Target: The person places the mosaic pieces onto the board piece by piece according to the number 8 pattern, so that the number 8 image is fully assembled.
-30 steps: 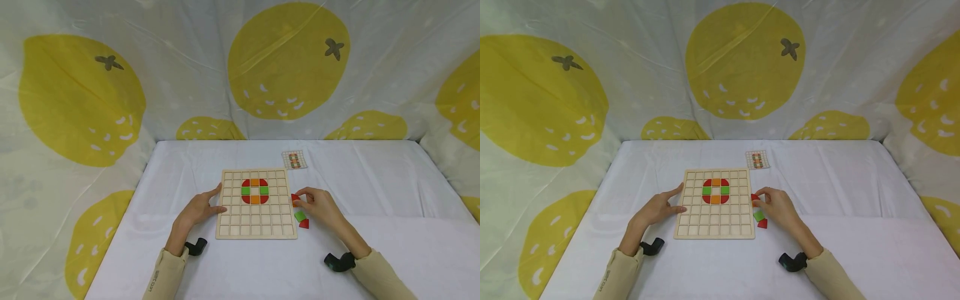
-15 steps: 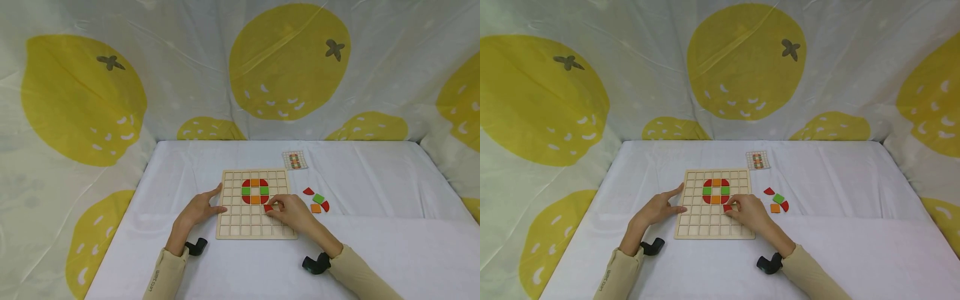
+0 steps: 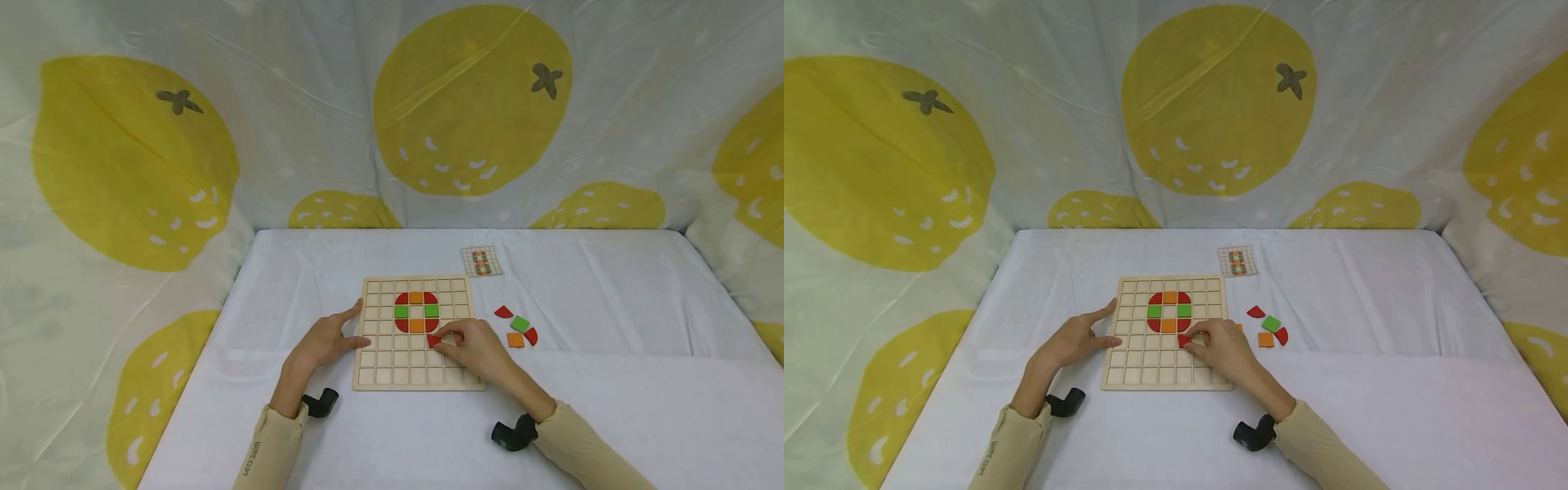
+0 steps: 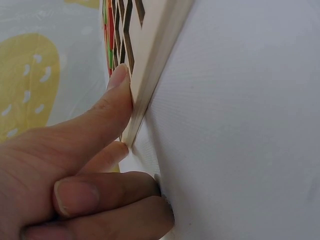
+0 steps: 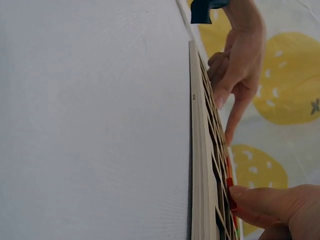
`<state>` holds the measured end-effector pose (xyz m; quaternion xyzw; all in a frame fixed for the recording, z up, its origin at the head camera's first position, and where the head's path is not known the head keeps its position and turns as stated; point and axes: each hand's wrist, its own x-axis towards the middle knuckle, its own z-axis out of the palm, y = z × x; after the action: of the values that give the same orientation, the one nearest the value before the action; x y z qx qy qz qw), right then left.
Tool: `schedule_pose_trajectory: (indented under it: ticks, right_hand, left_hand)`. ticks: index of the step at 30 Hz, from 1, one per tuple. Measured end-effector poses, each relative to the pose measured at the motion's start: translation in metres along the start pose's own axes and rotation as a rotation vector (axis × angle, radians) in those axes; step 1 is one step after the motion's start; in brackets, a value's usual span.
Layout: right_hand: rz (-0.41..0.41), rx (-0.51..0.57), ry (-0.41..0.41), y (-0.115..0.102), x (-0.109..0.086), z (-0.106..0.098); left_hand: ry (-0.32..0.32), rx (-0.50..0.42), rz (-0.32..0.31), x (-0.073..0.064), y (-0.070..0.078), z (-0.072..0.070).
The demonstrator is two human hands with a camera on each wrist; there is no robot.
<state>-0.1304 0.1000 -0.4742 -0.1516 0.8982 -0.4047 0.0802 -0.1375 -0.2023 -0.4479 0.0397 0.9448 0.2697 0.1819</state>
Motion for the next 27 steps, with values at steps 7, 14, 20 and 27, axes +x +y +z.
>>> schedule_pose_trajectory:
  ticks: [7,14,20,27]
  right_hand:
    - [0.017,-0.01,0.04,-0.0013,-0.0005,0.0039]
    - [0.009,0.018,0.059,-0.0019,-0.0014,0.0049]
    - [-0.008,0.025,0.079,0.0004,0.001,0.0068]
    - [0.01,0.011,0.065,-0.0007,0.0013,0.0042]
  left_hand:
    - [-0.002,0.003,0.003,0.0003,-0.0009,0.0]
    - [-0.004,0.002,0.0,0.0002,-0.0011,0.0006]
    - [0.009,-0.009,-0.005,0.0001,-0.0005,0.0007]
    - [0.014,-0.001,-0.004,0.001,0.0005,0.001]
